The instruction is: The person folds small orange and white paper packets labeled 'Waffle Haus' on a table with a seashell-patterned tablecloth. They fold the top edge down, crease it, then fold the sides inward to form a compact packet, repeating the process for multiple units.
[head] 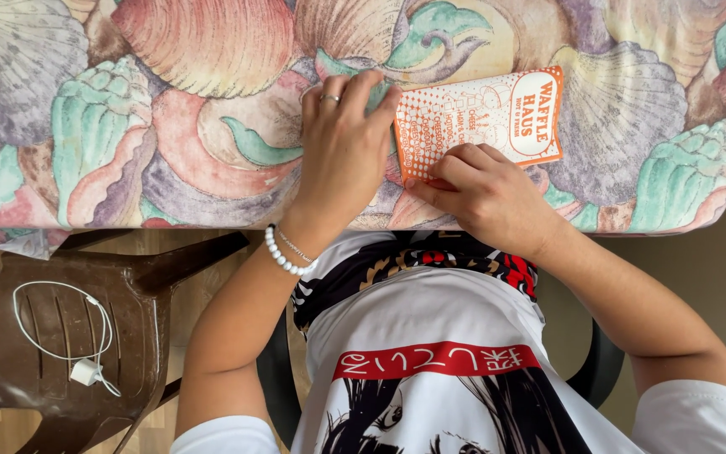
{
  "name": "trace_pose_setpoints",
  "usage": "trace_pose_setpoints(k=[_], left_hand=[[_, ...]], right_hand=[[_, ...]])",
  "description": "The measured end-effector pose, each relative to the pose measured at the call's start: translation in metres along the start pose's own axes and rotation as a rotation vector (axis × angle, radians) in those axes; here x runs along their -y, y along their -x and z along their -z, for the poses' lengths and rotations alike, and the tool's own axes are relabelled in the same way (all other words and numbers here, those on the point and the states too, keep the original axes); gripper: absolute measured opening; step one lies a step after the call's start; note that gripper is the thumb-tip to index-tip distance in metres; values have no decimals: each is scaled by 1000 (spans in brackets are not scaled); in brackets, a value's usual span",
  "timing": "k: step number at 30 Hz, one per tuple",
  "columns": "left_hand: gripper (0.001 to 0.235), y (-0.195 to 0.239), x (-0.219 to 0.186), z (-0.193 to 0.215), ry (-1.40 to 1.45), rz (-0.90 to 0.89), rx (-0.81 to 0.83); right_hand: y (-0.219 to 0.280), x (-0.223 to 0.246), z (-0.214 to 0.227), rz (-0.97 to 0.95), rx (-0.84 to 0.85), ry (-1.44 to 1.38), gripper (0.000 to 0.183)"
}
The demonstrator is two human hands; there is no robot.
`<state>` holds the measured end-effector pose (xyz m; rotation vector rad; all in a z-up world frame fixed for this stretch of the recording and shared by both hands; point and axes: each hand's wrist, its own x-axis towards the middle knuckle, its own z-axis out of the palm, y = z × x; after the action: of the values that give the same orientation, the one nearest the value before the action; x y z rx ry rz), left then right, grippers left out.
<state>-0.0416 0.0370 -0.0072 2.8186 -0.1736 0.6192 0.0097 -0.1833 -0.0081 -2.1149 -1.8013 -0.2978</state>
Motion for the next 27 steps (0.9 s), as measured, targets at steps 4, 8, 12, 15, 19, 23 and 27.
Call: trace_pose_setpoints(k=[4,8,12,15,19,23,27], left_hand=[[31,8,-5,16,-44,-82,46],[47,13,-2,12,-53,40,219],[50,12,-1,15,-38,58,210],[48,10,-1,15,-23,79,188],[55,13,-5,15,-49,87,245],[66,18,-4,12,-49,-17,388],[49,25,-1,8,55,-251,288]], right_hand=[[-1,0,1,1,2,-19,17],[0,1,0,-7,8,-22,19],[1,0,1,-8,27,-1,22],[2,-1,0,-11,35,1,23],[1,-1,0,-15,18,-1,20],[0,0,0,-5,14,-12,22],[4,-3,-2,-9,34,-14,29]])
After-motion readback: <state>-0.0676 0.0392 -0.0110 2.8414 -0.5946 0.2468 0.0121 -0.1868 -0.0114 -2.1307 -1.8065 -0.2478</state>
